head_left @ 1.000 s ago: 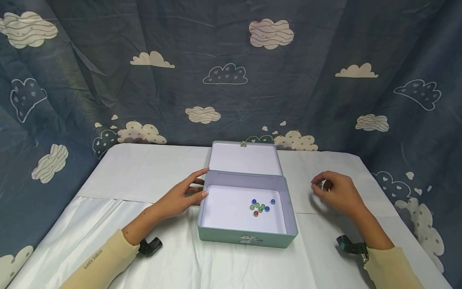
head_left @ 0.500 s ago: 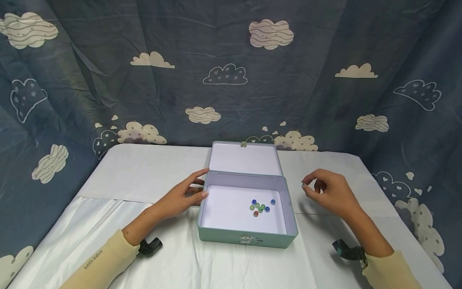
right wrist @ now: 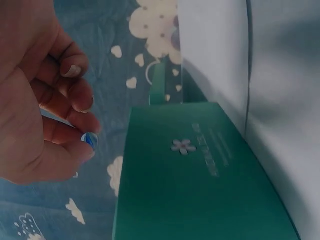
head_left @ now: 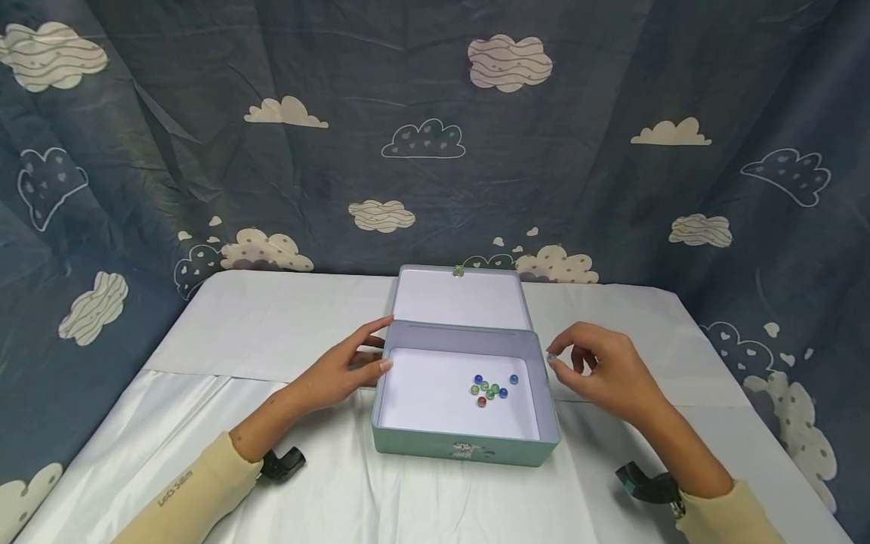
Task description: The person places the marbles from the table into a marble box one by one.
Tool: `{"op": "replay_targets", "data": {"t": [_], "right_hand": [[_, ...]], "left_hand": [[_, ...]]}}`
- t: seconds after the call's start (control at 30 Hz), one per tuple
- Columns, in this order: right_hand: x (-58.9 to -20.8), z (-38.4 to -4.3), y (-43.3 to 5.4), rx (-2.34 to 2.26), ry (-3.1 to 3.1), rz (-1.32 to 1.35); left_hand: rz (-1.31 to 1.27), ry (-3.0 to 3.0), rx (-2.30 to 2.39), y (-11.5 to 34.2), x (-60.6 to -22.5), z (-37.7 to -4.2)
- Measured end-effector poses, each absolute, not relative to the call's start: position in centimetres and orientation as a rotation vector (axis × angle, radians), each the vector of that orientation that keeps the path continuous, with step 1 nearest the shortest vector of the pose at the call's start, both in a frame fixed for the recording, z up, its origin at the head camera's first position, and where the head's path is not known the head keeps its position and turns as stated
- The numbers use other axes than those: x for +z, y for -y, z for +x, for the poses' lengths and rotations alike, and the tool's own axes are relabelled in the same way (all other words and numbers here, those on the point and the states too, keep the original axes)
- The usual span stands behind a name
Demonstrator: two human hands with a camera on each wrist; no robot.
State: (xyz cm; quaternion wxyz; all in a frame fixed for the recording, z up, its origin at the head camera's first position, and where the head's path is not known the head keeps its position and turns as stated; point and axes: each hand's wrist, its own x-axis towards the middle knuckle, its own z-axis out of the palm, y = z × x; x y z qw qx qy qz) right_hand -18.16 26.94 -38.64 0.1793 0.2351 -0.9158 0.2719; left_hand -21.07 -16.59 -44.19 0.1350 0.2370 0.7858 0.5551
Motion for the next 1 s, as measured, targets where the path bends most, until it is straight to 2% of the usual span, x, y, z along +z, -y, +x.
{"op": "replay_targets", "data": {"t": [1.0], "right_hand": [[-40.5, -17.7, -24.0, 0.818, 2.683, 0.687]], "left_hand": [[0.689, -2.289, 1.592, 16.6, -44.2, -21.1]]}}
